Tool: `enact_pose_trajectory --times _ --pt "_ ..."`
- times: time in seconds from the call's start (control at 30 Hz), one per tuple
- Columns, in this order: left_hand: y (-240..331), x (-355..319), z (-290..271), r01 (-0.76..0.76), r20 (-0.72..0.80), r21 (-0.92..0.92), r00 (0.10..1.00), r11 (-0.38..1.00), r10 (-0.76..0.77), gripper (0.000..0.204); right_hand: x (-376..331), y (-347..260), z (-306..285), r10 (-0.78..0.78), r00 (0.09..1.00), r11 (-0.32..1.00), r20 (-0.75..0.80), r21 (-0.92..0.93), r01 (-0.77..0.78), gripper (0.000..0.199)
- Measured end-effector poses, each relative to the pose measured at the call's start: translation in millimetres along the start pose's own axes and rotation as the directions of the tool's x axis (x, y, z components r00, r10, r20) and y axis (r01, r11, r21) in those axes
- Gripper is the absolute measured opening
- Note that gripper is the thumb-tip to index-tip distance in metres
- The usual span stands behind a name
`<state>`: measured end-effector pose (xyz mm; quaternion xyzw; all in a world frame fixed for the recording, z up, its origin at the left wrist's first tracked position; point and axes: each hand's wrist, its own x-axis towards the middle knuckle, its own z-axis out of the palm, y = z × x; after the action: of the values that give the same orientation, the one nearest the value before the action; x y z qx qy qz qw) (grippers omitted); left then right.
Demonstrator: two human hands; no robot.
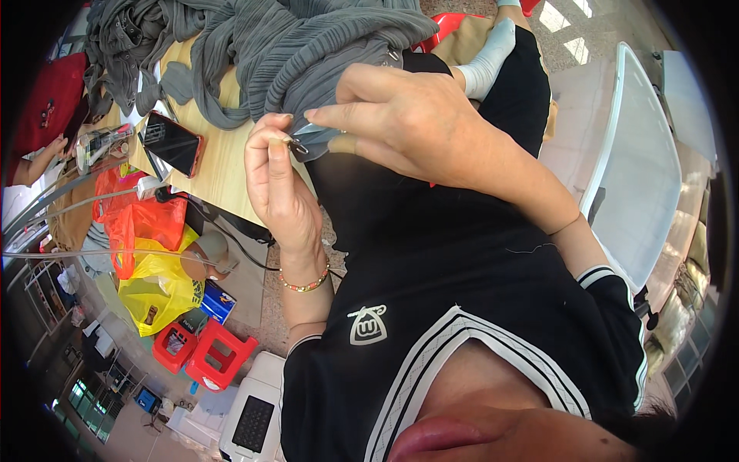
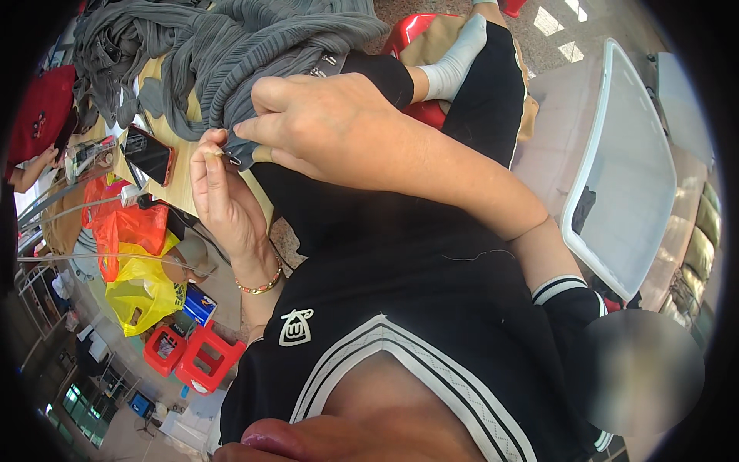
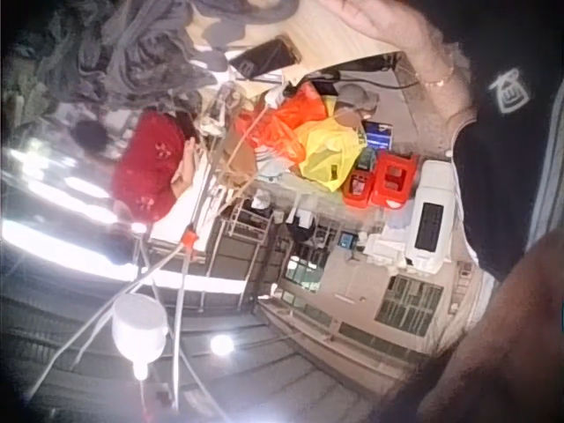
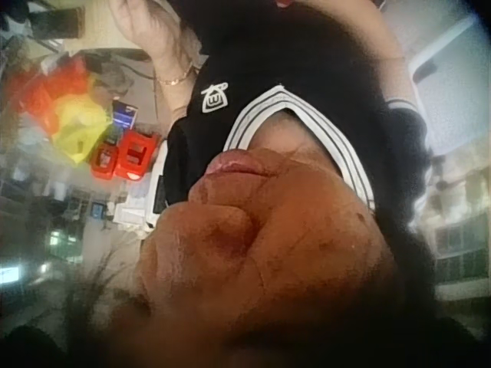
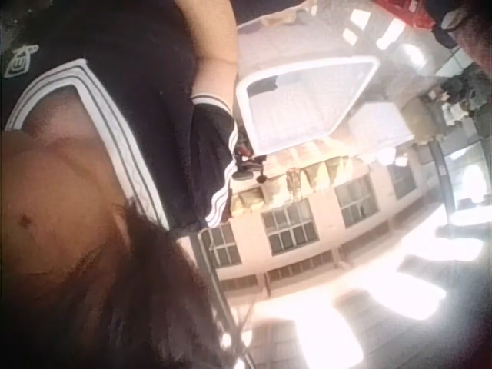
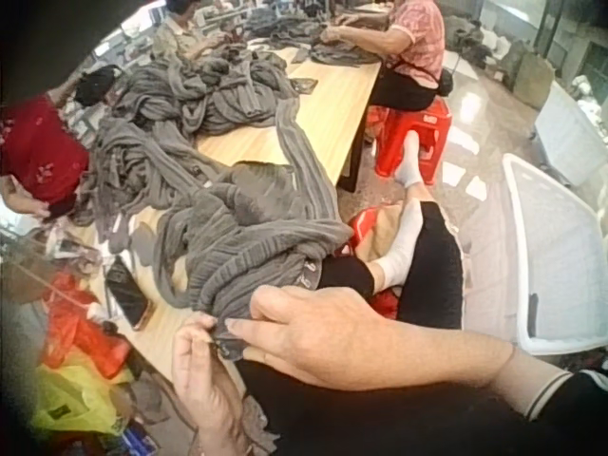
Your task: The person trims threads along the fasteners of a garment using thread snips, puts it aside, picks up another garment from the table, and trims threads along its fasteners with the thread snips.
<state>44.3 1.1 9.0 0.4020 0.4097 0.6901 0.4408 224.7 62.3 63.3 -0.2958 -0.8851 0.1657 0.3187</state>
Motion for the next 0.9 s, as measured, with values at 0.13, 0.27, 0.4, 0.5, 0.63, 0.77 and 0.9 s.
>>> enact_pose_trajectory --times 0.13,0.27,0.4,0.5,0.63,0.77,0.9 --pt "0 3 0 0.034 -0.009 -0.067 0.999 0.997 -0.035 0.013 5 -1 3 0.003 1.0 1.0 0.015 -0.015 -0.002 0.026" --pt "2 5 -2 0.023 0.0 -0.05 1.0 0.998 -0.023 0.012 12 -3 4 -0.023 0.999 0.999 0.044 -0.045 0.025 0.025" --pt "8 7 -4 0.025 -0.003 -0.022 1.0 0.999 -0.025 0.012 17 -6 2 -0.033 0.998 0.999 0.049 -0.019 0.033 0.026" --pt "8 3 3 0.055 -0.015 -0.028 0.998 0.998 -0.055 0.013 14 -5 0 -0.031 0.999 1.0 0.044 0.0 0.031 0.025" --pt "6 1 4 0.056 0.013 0.0 0.998 0.998 -0.056 0.01 14 -4 -3 -0.012 0.997 1.0 0.071 0.002 0.011 0.021" --pt "9 3 7 0.074 0.021 0.028 0.997 0.997 -0.075 0.011 12 -2 -2 -0.008 0.998 1.0 0.066 0.0 0.009 0.023" --pt "14 6 0 0.019 -0.016 0.11 1.0 0.994 -0.017 0.015 13 -1 -3 -0.055 0.997 0.998 0.048 -0.013 0.056 0.015"
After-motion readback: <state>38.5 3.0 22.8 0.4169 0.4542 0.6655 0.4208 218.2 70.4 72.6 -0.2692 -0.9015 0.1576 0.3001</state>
